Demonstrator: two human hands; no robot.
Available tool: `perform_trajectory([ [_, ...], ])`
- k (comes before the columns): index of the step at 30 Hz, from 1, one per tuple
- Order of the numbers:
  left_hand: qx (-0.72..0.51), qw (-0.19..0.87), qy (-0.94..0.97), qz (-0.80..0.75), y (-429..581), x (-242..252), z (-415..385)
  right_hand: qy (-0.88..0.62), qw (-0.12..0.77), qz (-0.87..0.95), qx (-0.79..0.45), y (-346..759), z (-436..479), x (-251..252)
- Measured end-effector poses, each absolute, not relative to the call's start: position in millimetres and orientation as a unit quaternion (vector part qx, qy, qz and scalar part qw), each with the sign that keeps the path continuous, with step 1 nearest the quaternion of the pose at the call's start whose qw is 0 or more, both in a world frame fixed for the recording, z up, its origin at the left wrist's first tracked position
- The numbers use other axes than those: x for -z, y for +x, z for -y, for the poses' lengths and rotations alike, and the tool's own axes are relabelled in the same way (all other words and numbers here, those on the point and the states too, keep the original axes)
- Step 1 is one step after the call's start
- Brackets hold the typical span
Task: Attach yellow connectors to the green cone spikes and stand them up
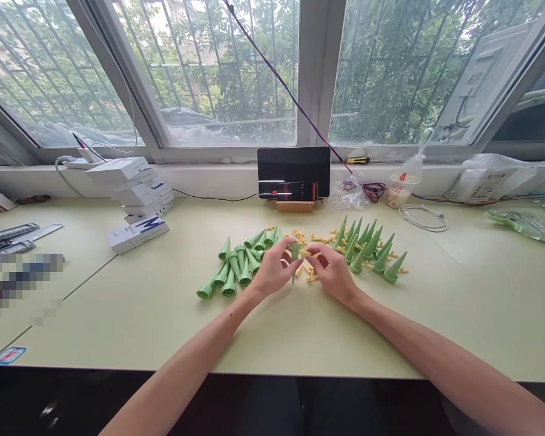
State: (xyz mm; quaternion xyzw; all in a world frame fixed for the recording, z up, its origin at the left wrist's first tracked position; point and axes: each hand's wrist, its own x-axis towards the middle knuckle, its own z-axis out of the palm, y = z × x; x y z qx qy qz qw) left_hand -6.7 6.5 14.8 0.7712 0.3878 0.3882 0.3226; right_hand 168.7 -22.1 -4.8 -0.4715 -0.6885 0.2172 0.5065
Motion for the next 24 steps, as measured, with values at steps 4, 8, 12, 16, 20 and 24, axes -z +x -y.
perform_trajectory([
  [4, -0.389, 0.327, 0.77, -0.387, -6.7, -15.8, -6.3, -0.472, 0.505, 0.689, -0.217, 168.8, 22.2, 4.7],
  [8, -0.392, 0.327, 0.768, -0.387, -6.5, -15.9, -6.2, -0.471, 0.507, 0.689, -0.214, 168.9, 22.0, 5.6],
  [12, -0.396, 0.323, 0.768, -0.386, -6.3, -16.1, -5.9, -0.472, 0.507, 0.689, -0.215, 169.2, 22.1, 5.9],
  [16, -0.395, 0.326, 0.763, -0.394, -6.2, -17.7, -4.8, -0.472, 0.505, 0.69, -0.217, 169.3, 22.0, 5.9],
  [20, -0.392, 0.33, 0.761, -0.398, -6.3, -18.3, -4.2, -0.471, 0.506, 0.69, -0.215, 169.0, 21.9, 6.0],
  [24, -0.393, 0.328, 0.764, -0.393, -6.4, -17.6, -4.5, -0.469, 0.506, 0.69, -0.216, 168.7, 22.1, 5.6],
])
